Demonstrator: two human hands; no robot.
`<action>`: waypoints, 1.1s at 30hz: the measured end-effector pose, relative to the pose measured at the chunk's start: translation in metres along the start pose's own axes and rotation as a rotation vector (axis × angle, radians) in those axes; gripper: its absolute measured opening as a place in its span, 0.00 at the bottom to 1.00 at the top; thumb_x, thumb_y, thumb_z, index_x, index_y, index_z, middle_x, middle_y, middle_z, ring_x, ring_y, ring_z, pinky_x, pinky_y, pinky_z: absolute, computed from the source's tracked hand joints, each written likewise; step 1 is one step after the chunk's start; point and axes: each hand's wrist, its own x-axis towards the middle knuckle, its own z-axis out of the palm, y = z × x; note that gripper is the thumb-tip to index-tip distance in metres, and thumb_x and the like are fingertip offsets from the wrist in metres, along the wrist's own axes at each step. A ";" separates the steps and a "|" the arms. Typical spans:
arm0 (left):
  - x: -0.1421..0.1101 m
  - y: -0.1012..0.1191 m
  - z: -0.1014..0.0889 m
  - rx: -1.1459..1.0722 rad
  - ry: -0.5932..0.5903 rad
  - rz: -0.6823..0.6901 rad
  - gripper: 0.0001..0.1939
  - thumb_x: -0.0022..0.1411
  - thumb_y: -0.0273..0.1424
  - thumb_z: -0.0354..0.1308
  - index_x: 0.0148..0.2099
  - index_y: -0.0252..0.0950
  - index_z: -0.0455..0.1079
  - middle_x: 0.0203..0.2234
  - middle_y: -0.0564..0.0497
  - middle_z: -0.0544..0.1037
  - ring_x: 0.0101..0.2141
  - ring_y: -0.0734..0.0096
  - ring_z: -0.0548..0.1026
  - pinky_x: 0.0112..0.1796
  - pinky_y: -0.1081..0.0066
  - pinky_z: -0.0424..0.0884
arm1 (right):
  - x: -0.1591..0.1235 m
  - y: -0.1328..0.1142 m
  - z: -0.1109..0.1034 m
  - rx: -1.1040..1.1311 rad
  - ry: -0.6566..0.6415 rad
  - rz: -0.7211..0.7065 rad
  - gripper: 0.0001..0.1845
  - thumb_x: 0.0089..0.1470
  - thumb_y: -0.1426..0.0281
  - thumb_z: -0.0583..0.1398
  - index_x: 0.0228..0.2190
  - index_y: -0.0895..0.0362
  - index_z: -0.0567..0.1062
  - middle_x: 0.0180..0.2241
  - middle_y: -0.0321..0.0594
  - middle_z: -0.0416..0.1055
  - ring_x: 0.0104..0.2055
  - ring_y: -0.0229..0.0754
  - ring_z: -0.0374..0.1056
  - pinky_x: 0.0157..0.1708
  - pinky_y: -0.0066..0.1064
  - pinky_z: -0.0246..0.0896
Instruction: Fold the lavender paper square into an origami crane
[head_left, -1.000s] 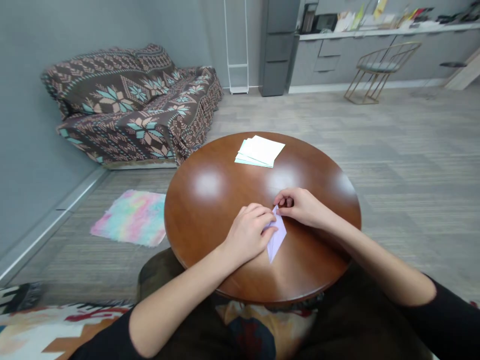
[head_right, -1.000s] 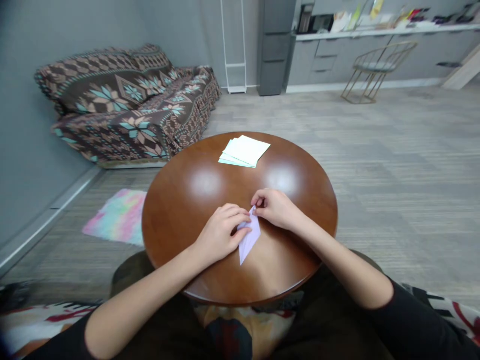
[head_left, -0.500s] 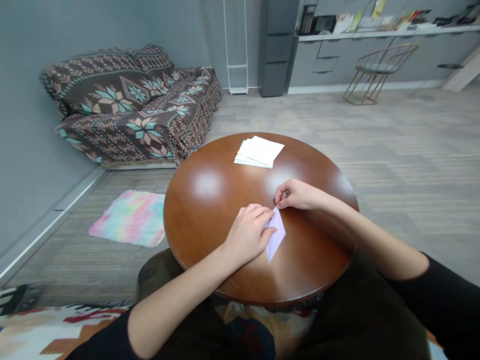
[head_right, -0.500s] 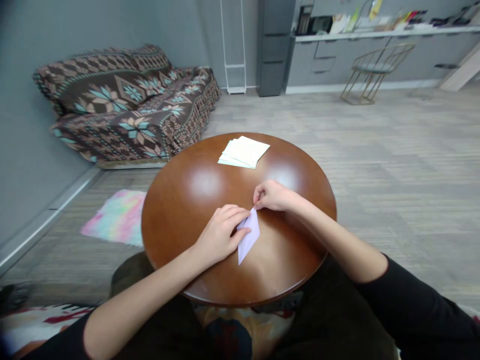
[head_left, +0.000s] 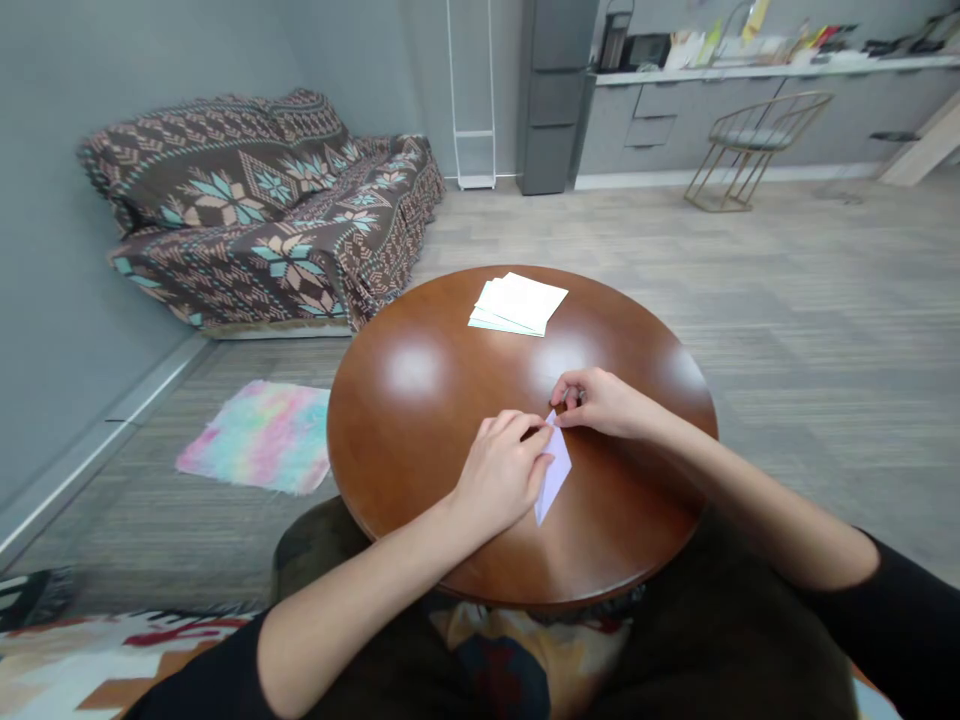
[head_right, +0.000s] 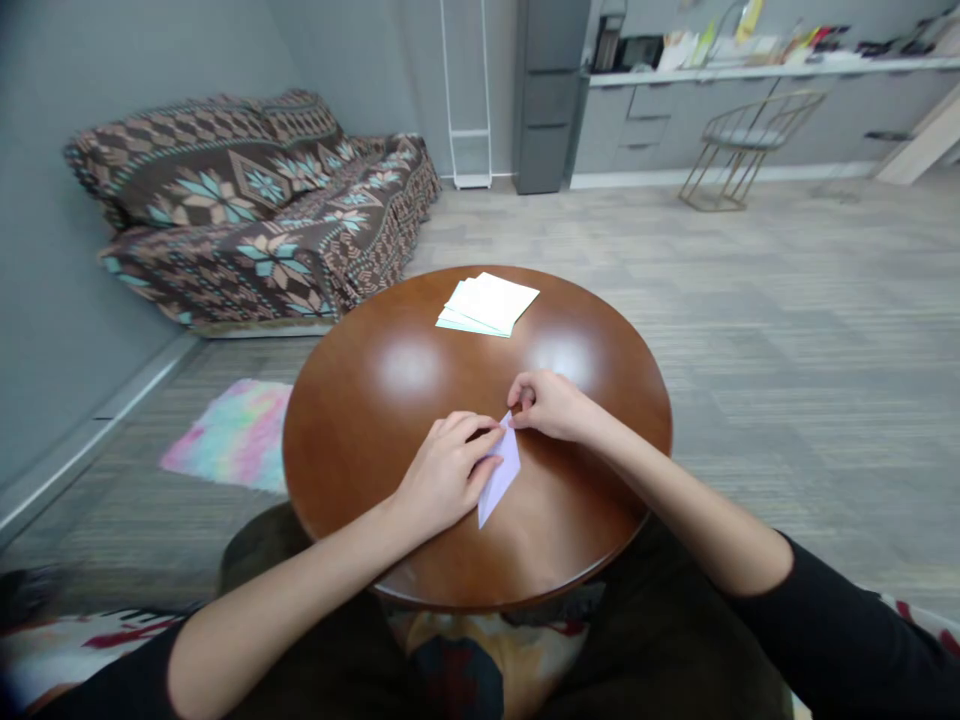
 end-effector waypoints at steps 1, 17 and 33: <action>0.000 -0.001 0.000 -0.004 0.001 0.002 0.15 0.68 0.29 0.58 0.56 0.36 0.74 0.53 0.45 0.78 0.53 0.56 0.71 0.50 0.56 0.68 | 0.003 -0.001 -0.001 0.013 -0.031 0.008 0.09 0.44 0.72 0.67 0.31 0.56 0.77 0.22 0.31 0.72 0.25 0.37 0.66 0.27 0.29 0.57; 0.002 -0.003 0.002 -0.031 0.006 0.011 0.17 0.68 0.28 0.57 0.57 0.35 0.73 0.55 0.44 0.78 0.55 0.55 0.71 0.52 0.54 0.69 | 0.016 -0.007 -0.004 -0.043 -0.077 0.076 0.02 0.46 0.74 0.65 0.27 0.56 0.76 0.22 0.33 0.71 0.25 0.38 0.64 0.26 0.29 0.55; -0.003 -0.006 0.004 -0.045 0.123 0.005 0.12 0.66 0.29 0.62 0.50 0.34 0.77 0.47 0.44 0.80 0.47 0.57 0.75 0.49 0.57 0.74 | -0.005 -0.001 0.005 -0.084 0.043 -0.052 0.06 0.53 0.67 0.65 0.31 0.56 0.75 0.28 0.35 0.75 0.30 0.40 0.70 0.32 0.30 0.58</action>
